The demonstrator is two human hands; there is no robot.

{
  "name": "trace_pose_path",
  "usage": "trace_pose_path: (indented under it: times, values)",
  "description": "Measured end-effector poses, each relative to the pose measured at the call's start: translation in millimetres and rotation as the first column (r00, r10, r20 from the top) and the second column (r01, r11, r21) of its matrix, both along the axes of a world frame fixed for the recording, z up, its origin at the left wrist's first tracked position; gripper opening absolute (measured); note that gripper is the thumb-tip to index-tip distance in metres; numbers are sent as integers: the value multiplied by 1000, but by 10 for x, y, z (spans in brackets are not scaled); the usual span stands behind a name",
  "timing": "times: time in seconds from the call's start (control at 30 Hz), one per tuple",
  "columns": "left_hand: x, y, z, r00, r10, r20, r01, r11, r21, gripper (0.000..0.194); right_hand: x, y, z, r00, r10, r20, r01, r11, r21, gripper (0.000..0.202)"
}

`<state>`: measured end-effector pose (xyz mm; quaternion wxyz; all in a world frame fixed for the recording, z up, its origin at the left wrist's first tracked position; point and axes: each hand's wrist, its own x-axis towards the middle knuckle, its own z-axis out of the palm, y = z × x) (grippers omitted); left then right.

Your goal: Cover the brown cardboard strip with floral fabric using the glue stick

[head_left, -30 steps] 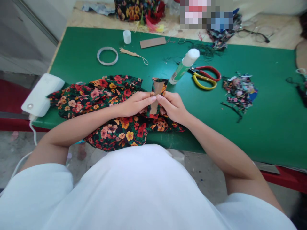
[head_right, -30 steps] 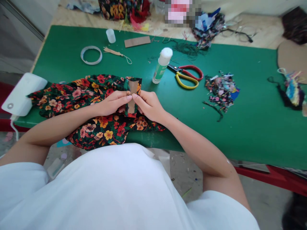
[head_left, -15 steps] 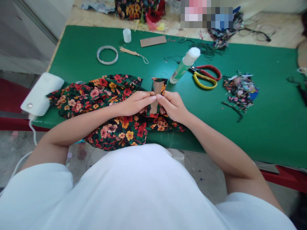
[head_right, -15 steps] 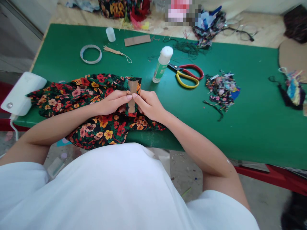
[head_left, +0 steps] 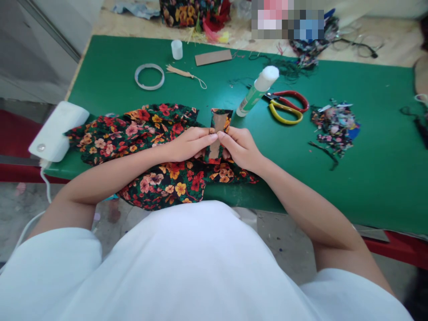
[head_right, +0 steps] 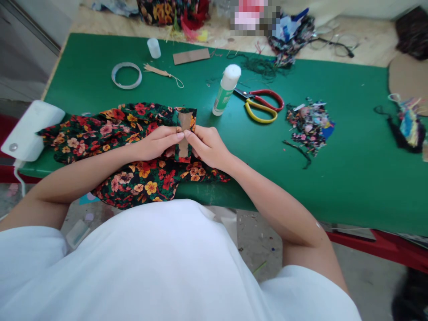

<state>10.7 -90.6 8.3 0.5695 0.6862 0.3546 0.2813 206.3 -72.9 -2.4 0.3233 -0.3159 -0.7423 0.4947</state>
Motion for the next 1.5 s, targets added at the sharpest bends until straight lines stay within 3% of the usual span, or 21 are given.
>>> trace_pose_path:
  times: [1.5]
  values:
    - [-11,8,-11,997,25,-70,-24,1000,21,74,5,7,22,999,0,55,-2,999,34,65]
